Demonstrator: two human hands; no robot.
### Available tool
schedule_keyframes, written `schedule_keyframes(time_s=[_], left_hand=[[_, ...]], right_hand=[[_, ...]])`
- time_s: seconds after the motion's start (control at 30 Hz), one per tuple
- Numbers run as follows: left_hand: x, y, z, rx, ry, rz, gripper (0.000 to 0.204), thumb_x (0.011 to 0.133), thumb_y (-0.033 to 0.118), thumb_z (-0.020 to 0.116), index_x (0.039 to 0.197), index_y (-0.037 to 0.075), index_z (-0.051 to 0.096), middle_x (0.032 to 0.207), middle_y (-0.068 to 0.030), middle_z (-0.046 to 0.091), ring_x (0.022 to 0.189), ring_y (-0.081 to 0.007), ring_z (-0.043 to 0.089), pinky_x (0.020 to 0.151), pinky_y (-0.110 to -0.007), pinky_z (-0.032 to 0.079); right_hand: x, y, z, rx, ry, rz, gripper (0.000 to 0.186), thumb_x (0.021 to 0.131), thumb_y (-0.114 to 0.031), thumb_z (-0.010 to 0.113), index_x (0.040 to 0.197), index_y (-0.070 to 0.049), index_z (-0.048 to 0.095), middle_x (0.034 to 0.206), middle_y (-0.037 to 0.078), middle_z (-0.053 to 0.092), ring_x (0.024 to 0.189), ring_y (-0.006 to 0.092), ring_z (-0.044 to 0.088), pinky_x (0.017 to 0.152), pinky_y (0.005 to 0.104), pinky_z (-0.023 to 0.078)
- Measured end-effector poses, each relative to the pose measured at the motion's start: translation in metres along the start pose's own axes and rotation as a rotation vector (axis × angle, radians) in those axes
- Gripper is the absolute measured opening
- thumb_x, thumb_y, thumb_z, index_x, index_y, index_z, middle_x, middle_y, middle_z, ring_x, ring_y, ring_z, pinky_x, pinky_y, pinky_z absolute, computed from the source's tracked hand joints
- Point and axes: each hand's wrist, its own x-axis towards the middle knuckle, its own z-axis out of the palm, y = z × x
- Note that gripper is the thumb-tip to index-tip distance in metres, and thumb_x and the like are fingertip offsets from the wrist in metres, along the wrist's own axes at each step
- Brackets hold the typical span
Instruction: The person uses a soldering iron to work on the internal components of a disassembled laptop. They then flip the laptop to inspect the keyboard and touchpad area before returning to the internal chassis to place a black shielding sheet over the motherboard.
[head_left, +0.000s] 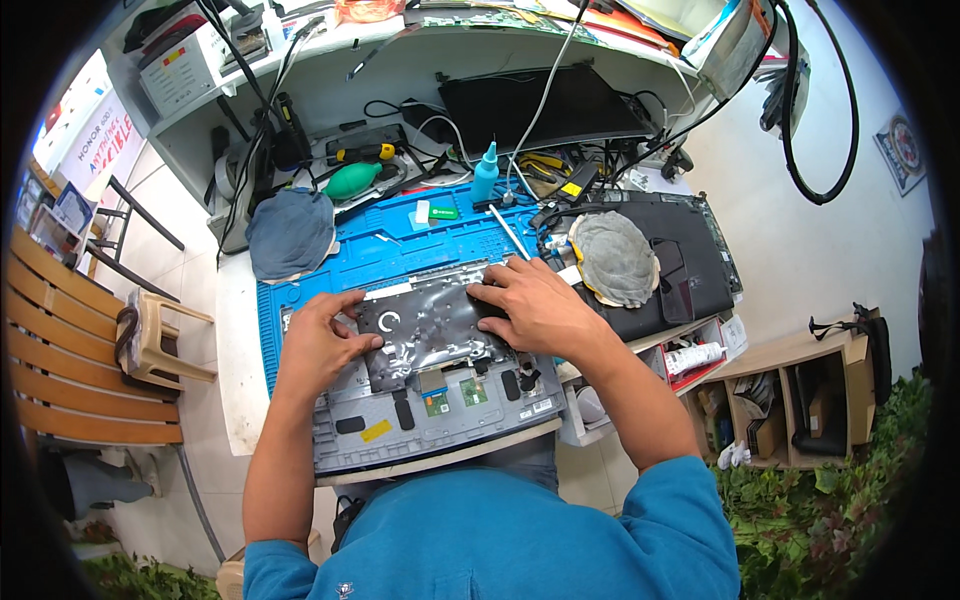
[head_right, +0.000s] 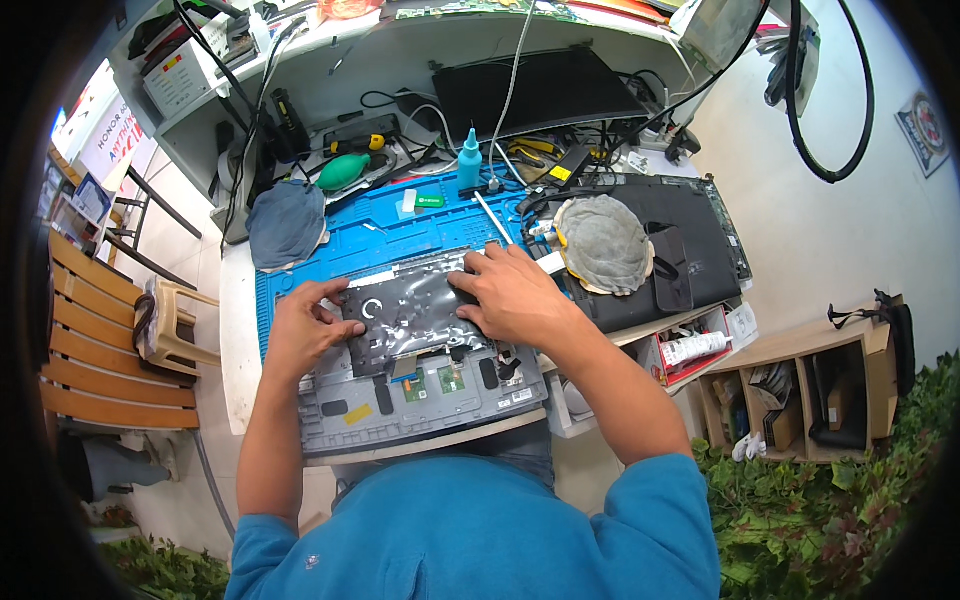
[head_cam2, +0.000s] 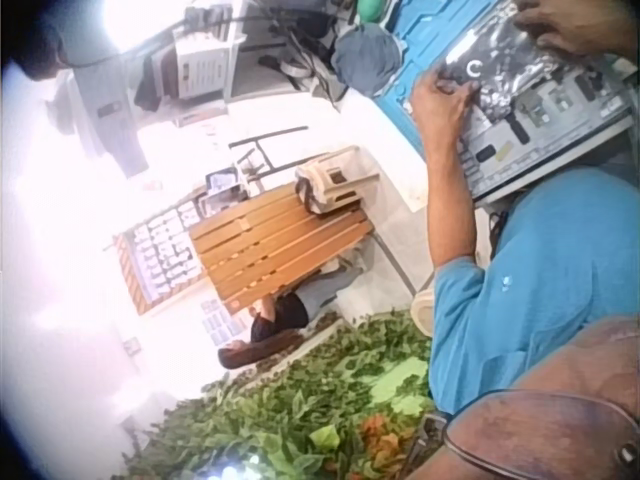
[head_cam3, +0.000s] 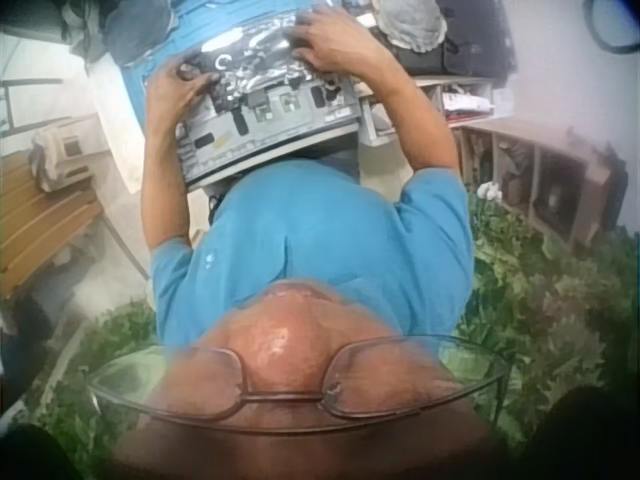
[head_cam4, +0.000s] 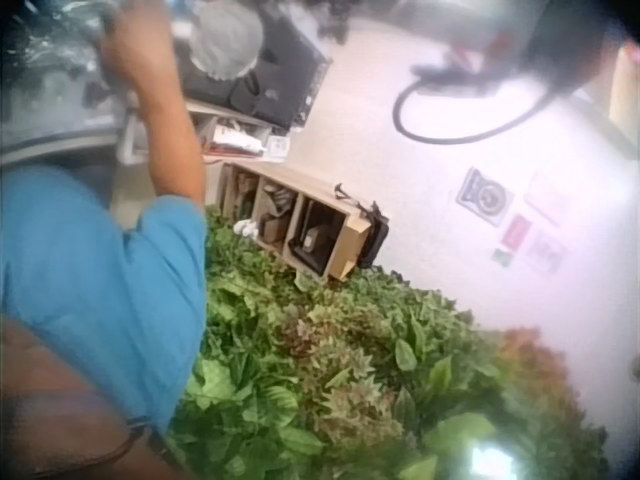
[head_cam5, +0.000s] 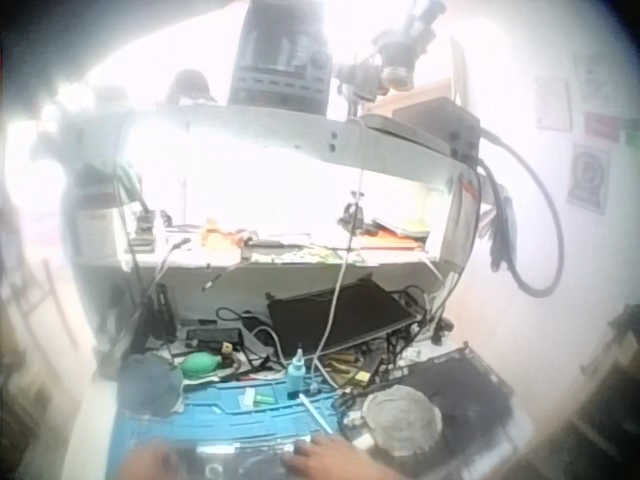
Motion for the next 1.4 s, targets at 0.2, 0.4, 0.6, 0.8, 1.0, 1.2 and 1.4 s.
schedule_keyframes(time_s=[0.2, 0.4, 0.6, 0.8, 1.0, 1.2, 1.4], left_hand=[[-0.001, 0.002, 0.000, 0.006, -0.001, 0.003, 0.075, 0.075, 0.002, 0.102, 0.145, 0.007, 0.076, 0.113, -0.0041, 0.069, 0.078, -0.0068, 0.066, 0.069, -0.024, 0.057], [-0.001, 0.002, 0.003, -0.411, -0.002, 0.004, 0.071, 0.081, -0.001, 0.095, 0.148, 0.013, 0.076, 0.101, 0.0002, 0.072, 0.084, -0.0073, 0.065, 0.076, -0.027, 0.056], [-0.003, -0.002, -0.001, -0.188, -0.148, 0.371, 0.051, 0.076, -0.009, 0.087, 0.122, 0.012, 0.088, 0.097, -0.0005, 0.072, 0.091, -0.0145, 0.068, 0.082, -0.029, 0.055], [-0.013, 0.012, -0.002, -0.152, -0.300, 0.383, 0.050, 0.063, -0.016, 0.075, 0.100, 0.012, 0.091, 0.099, -0.0003, 0.071, 0.097, -0.0174, 0.070, 0.086, -0.032, 0.057], [-0.012, 0.013, -0.003, -0.150, -0.268, 0.353, 0.050, 0.062, -0.015, 0.075, 0.101, 0.012, 0.091, 0.101, -0.0012, 0.072, 0.100, -0.0179, 0.071, 0.087, -0.032, 0.057], [-0.006, 0.004, 0.000, -0.233, -0.198, 0.381, 0.038, 0.083, -0.009, 0.085, 0.117, 0.007, 0.086, 0.108, -0.0040, 0.077, 0.097, -0.0147, 0.074, 0.085, -0.029, 0.060], [0.000, -0.008, 0.008, -0.382, -0.011, 0.045, 0.059, 0.093, 0.002, 0.090, 0.148, 0.000, 0.069, 0.104, -0.0036, 0.073, 0.083, -0.0068, 0.069, 0.076, -0.022, 0.057]], right_hand=[[-0.002, 0.002, 0.000, 0.053, 0.031, 0.007, 0.049, 0.096, -0.037, 0.084, 0.138, -0.011, 0.077, 0.130, 0.009, 0.073, 0.126, 0.0306, 0.064, 0.108, 0.0451, 0.049], [0.000, 0.005, 0.008, 0.121, 0.178, 0.034, 0.080, 0.089, -0.032, 0.092, 0.157, -0.005, 0.060, 0.152, 0.015, 0.065, 0.142, 0.0353, 0.057, 0.119, 0.0481, 0.044], [0.010, 0.009, 0.004, 0.140, 0.107, -0.008, 0.069, 0.085, -0.029, 0.095, 0.144, -0.006, 0.067, 0.142, 0.013, 0.068, 0.138, 0.0321, 0.058, 0.115, 0.0495, 0.044], [0.001, 0.014, 0.009, 0.146, 0.117, -0.027, 0.027, 0.079, -0.016, 0.091, 0.102, -0.009, 0.080, 0.105, 0.004, 0.075, 0.117, 0.0278, 0.066, 0.104, 0.0443, 0.046], [0.002, 0.013, 0.009, 0.164, 0.065, -0.017, 0.040, 0.083, -0.022, 0.091, 0.118, -0.006, 0.082, 0.119, 0.011, 0.073, 0.120, 0.0303, 0.065, 0.106, 0.0459, 0.046], [0.007, 0.009, -0.003, 0.201, -0.016, 0.073, 0.076, 0.085, -0.030, 0.094, 0.151, -0.006, 0.066, 0.127, 0.016, 0.069, 0.124, 0.0356, 0.064, 0.109, 0.0485, 0.047], [0.001, 0.004, 0.002, 0.249, 0.120, 0.150, 0.102, 0.081, -0.032, 0.099, 0.165, -0.009, 0.046, 0.132, 0.017, 0.065, 0.126, 0.0390, 0.062, 0.110, 0.0503, 0.048]])
